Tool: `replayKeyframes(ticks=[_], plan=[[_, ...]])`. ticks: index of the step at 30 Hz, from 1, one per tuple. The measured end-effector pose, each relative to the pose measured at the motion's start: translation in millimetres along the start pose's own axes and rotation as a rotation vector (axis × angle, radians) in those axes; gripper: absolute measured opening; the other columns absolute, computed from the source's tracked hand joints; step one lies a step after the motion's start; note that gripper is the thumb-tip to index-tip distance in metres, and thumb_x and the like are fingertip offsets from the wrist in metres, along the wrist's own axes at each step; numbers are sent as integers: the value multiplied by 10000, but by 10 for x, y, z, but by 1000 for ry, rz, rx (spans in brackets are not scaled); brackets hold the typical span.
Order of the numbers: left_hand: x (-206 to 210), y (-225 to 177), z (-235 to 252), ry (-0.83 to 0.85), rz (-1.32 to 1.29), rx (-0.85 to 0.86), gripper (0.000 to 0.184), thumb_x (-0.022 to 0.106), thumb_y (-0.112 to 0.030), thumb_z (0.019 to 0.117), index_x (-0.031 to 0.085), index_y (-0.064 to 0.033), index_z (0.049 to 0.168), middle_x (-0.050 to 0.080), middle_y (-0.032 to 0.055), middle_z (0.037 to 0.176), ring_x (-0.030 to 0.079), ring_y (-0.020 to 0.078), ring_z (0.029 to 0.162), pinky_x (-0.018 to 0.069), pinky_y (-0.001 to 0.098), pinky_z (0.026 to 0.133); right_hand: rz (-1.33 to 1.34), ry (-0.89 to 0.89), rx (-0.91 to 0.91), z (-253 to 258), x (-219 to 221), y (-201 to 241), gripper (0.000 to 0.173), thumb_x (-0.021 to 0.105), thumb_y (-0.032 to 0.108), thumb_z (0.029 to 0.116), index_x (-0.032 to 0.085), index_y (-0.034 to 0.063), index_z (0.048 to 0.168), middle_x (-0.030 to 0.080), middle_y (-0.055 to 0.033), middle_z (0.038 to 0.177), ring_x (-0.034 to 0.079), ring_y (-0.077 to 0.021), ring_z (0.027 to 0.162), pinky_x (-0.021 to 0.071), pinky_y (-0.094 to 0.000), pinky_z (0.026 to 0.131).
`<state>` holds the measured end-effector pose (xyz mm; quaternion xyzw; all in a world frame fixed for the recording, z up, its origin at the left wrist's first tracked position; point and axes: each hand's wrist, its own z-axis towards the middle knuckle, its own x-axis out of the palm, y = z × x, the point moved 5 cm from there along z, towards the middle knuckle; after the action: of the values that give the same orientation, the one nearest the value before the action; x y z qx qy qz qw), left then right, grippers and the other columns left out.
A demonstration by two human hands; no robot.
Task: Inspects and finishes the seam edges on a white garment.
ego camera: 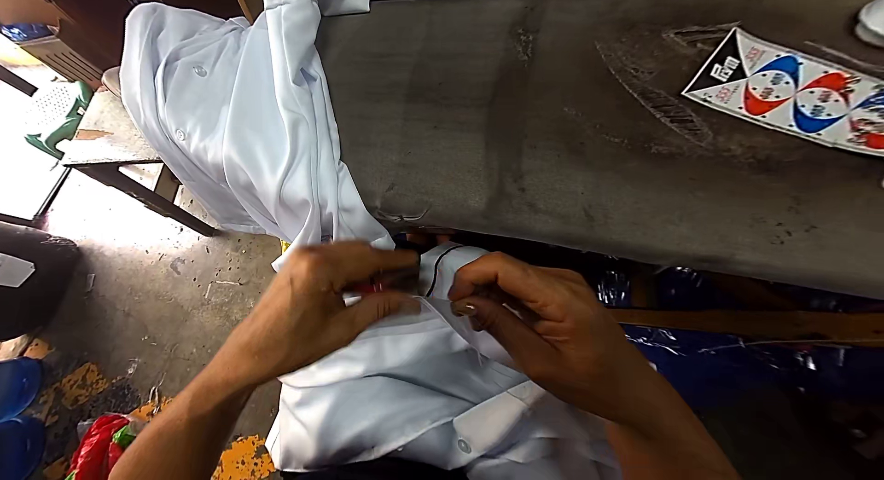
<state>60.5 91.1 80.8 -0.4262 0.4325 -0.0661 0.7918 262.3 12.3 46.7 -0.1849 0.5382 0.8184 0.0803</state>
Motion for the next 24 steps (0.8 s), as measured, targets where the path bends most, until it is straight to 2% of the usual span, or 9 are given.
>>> replayKeyframes(ticks=[3,8,10,13,15,17,18,21,24], plan=[[-234,-102,416,-111,278,48,312,676,-267,979,739,-64,1207,702,5,954,617,27,783,518,193,682,-4,-40,12,-159,-140,69,158,626,219,1024,730,101,1039,703,50,953,674,-30,838,598,-194,736],[-173,149,1292,-123,590,85,289,620,-261,999,741,-53,1159,675,133,987,659,258,923,526,402,827,-88,-81,-7,-542,-327,256,169,636,223,1012,768,120,1035,720,6,1024,677,-57,935,579,-215,799],[-75,286,1530,-46,647,25,307,604,-271,1016,723,-47,1189,668,165,1088,647,318,1064,515,447,924,-175,-91,41,-717,-407,331,165,614,171,1002,753,124,1079,710,-14,1076,668,-72,983,572,-220,830],[-59,182,1509,-82,667,60,451,606,-316,1014,628,-75,1394,591,194,1356,535,357,1294,435,474,1067,-278,-117,144,-979,-537,373,190,619,134,989,731,99,1138,701,-63,1120,669,-110,1003,574,-254,848],[-82,-111,1172,-131,549,189,391,622,-294,1002,680,-61,1310,637,157,1281,592,278,1195,482,408,1005,-286,-159,190,-1126,-610,323,232,687,201,960,715,98,1166,682,-60,1120,654,-106,970,565,-257,830],[66,-294,662,26,334,218,310,689,-299,958,729,-61,1153,681,74,1065,652,161,962,563,329,820,-325,-199,201,-1204,-622,251,337,772,312,912,705,109,1173,675,-42,1104,646,-90,939,561,-252,811],[229,-258,402,138,277,188,330,733,-324,930,736,-81,1153,692,42,1024,663,137,920,578,320,787,-367,-211,200,-1205,-595,220,388,799,357,887,699,103,1164,677,-50,1092,645,-92,930,559,-255,802],[649,145,-126,222,373,76,334,706,-336,954,717,-85,1174,695,82,1048,683,234,963,581,403,808,-541,-186,218,-1135,-390,142,544,821,488,843,666,77,1164,650,-113,1076,618,-146,957,529,-282,816],[716,384,-368,3,413,122,144,607,-175,986,688,-71,927,658,79,836,653,239,802,530,386,704,-686,-159,203,-1122,-135,-52,579,778,530,858,626,46,1137,624,-181,1063,597,-283,1010,497,-386,875]])
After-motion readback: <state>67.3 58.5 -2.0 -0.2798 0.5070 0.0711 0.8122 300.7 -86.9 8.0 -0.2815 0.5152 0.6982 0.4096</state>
